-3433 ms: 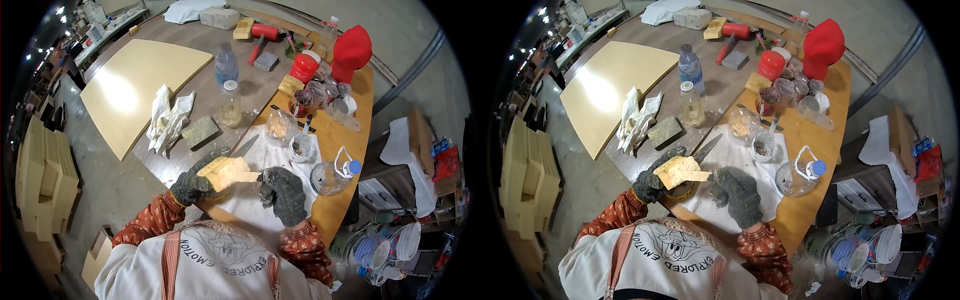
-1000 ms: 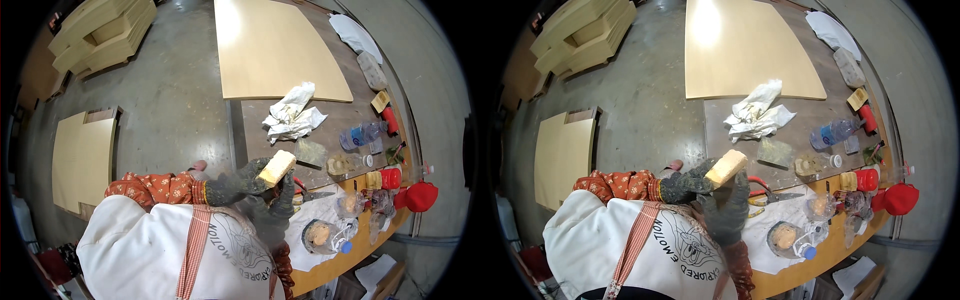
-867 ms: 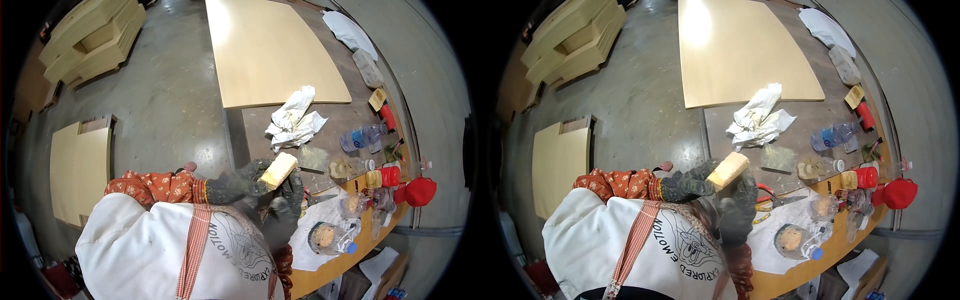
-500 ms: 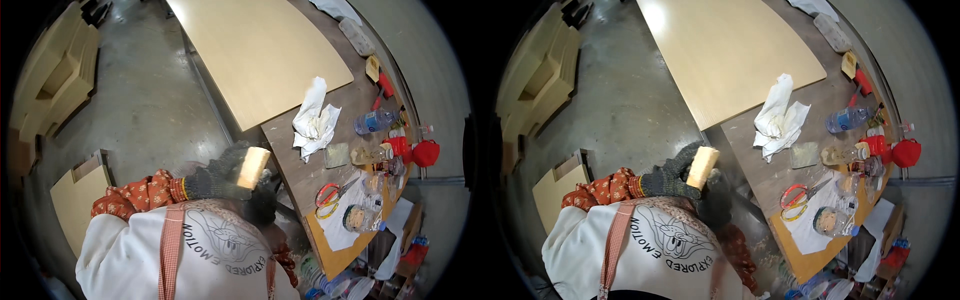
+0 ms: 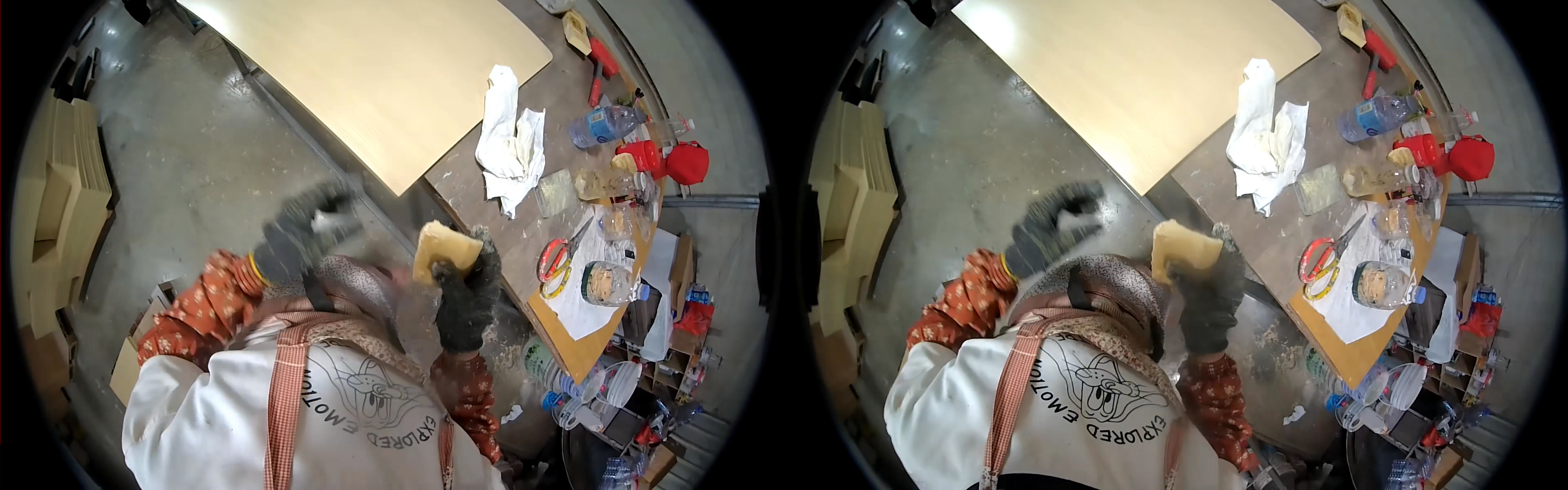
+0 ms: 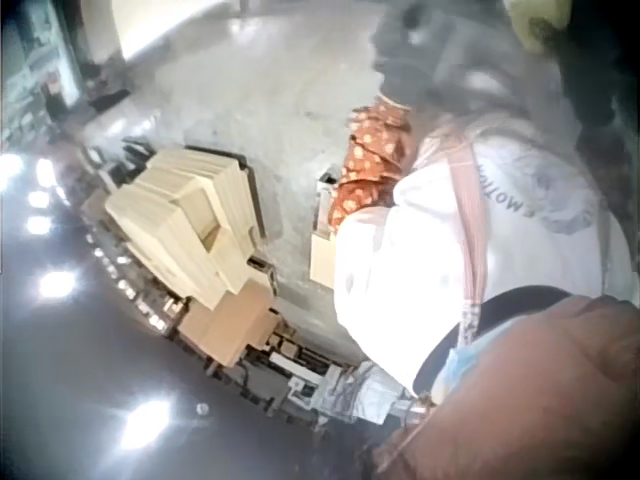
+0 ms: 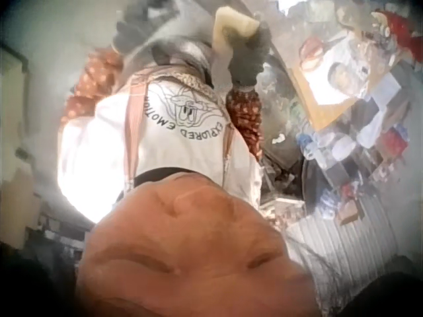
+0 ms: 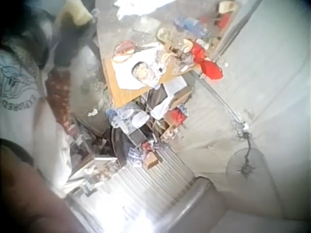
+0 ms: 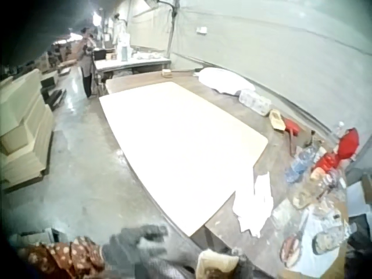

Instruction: The person applies glue from a container to a block, rubs a board with a cloth and a liquid, then moves to a separate area and sands the surface of multiple boards by hand using a sanding block.

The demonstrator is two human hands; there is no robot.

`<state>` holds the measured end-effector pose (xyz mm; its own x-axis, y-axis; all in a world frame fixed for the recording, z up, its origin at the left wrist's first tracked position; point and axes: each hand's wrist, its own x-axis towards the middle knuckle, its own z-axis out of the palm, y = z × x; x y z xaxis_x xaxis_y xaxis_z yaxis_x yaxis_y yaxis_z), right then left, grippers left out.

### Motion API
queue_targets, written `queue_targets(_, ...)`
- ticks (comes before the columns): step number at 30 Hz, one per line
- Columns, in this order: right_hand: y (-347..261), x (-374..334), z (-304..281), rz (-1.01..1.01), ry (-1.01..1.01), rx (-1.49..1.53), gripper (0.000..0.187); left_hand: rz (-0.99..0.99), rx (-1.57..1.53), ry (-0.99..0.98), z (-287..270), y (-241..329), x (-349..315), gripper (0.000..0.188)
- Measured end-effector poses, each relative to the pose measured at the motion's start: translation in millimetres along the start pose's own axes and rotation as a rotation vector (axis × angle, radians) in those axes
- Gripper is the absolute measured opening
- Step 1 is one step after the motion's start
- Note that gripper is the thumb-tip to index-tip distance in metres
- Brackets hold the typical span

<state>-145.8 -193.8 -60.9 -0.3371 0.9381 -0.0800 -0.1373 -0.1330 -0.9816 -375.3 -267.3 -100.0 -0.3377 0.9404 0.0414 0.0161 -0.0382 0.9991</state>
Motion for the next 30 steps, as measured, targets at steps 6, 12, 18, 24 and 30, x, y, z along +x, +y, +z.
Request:
queue_targets(6,8.1,22.2,17.8,-0.28,0.029,-0.605,0.064,0.636,0.966,0.263,-61.2,21.4,106.6,0.057)
queue_targets(12,13.8,30.3,18.5,-0.262,-0.022,-0.671,0.055,0.532,1.332,0.424,-41.9,-19.1,153.0,0.06)
queue_targets(18,13.6,32.5,25.6,-0.233,-0.035,-0.743,0.054,0.538,1.296,0.423,-41.9,-22.7,151.6,0.062)
queue_targets(24,37.8,30.8,18.2,-0.441,-0.039,-0.799,0.052,0.532,1.303,0.433,-43.7,-24.9,152.0,0.063)
queue_targets(30,23.5,22.2,23.0,-0.535,0.057,-0.809,0.051,0.559,1.293,0.433,-44.4,-27.6,153.1,0.065)
